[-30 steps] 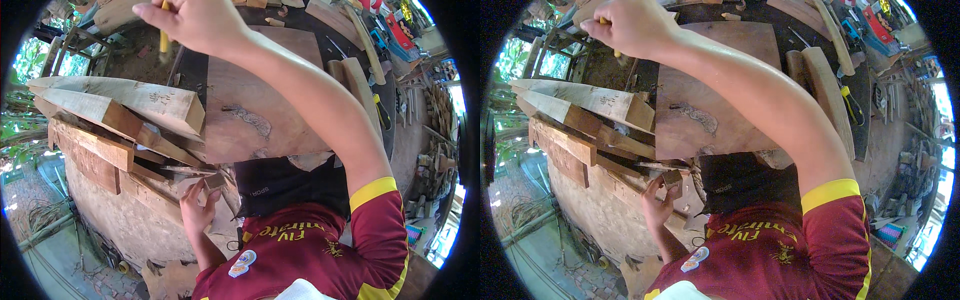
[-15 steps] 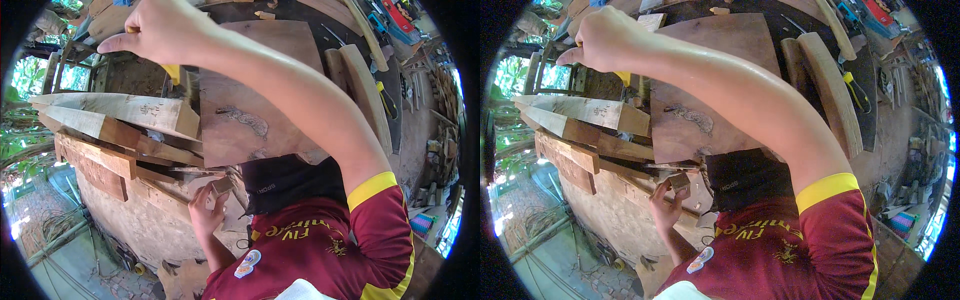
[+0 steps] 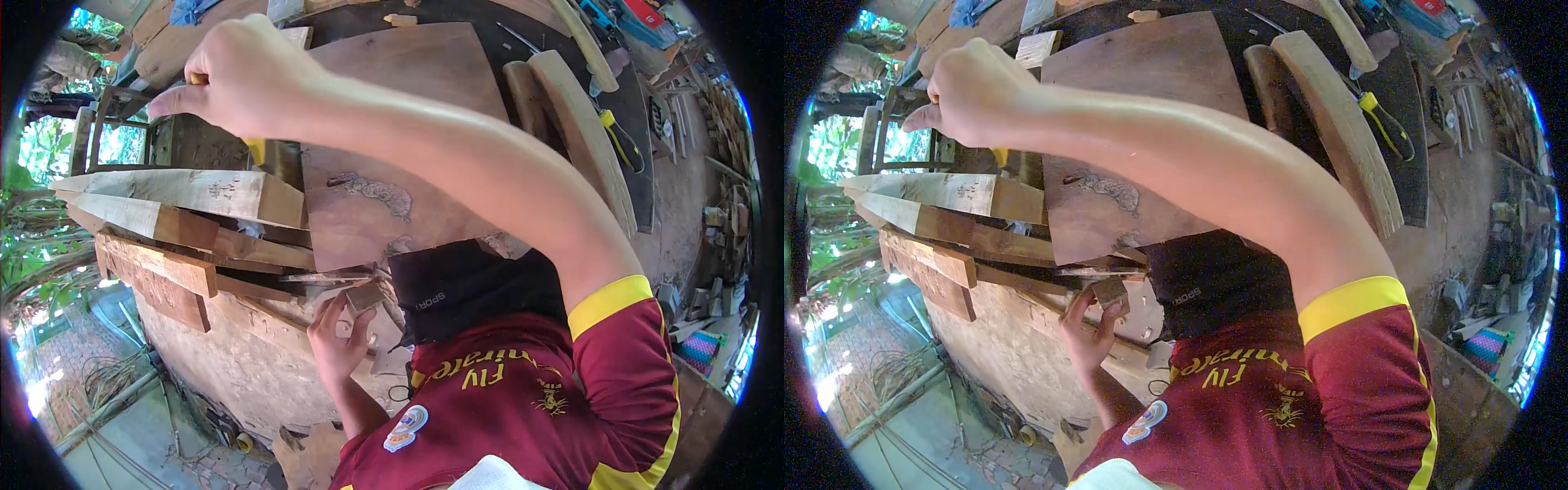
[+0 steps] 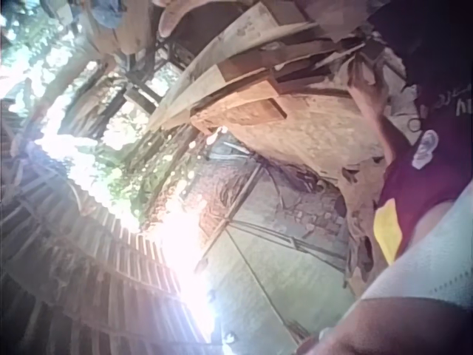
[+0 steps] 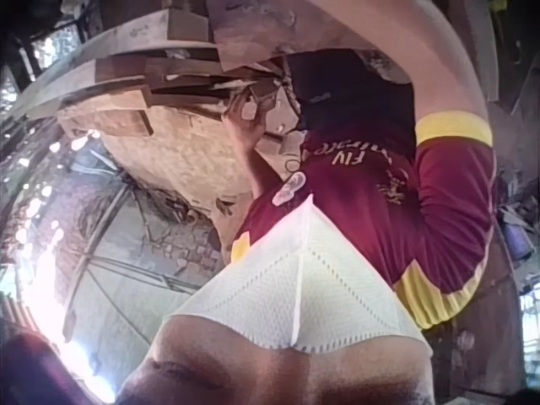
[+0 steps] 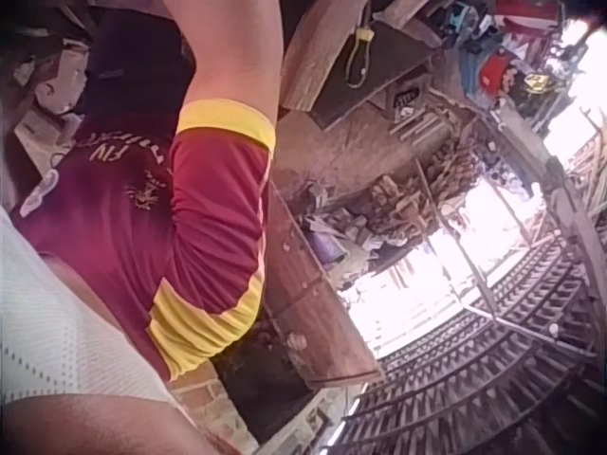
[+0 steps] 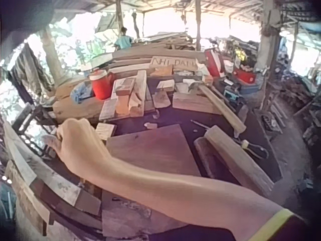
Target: The person uses a wooden mallet and a chisel to carve and shape a small rectangular block of wood. They repeatedly strike the chisel to remove material, then switch to a brush to sweep away wood shavings. The person continues to refine the wood block's edges and surfaces using the chisel and mallet throughout the clip.
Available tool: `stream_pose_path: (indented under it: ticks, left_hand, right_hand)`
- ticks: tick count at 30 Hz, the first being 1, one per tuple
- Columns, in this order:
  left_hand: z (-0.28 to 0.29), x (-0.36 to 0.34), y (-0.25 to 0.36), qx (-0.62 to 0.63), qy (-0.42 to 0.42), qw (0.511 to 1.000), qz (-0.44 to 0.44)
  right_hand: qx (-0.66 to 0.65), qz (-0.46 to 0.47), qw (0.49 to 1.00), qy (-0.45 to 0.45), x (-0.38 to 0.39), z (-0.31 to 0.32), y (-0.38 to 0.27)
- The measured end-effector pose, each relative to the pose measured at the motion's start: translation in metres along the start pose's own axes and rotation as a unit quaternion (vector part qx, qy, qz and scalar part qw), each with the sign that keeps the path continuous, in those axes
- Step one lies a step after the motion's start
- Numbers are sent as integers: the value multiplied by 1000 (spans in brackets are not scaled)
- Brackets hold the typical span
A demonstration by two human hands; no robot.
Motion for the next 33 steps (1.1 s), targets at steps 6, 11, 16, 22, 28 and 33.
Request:
stream_pose_path:
  ticks: [6,11,16,22,28,33]
  left_hand:
    - [8,4,11,10,22,1000,-15]
    - [31,0,39,50,107,992,-41]
    - [71,22,38,336,328,869,-159]
    - [66,-16,82,292,389,844,-227]
    - [6,-60,143,304,299,868,-257]
    - [-19,-70,162,277,250,878,-298]
  right_hand:
    - [-111,78,987,91,6,25,-3]
    - [-102,69,992,21,35,100,-30]
    - [-10,-46,986,-160,67,153,-23]
    - [130,-56,978,-151,130,178,38]
    - [-163,-114,973,116,207,241,30]
    - [-353,-136,921,92,230,220,41]
Point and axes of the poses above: each hand's wrist, its own x-axis away from the middle knuckle, its own z-axis out of the back of the hand, y = z × x, the point moved 8 cm from there along -x, towards the middle knuckle, and after that the axes turned 11 degrees about -z, right-handed, at the moved point
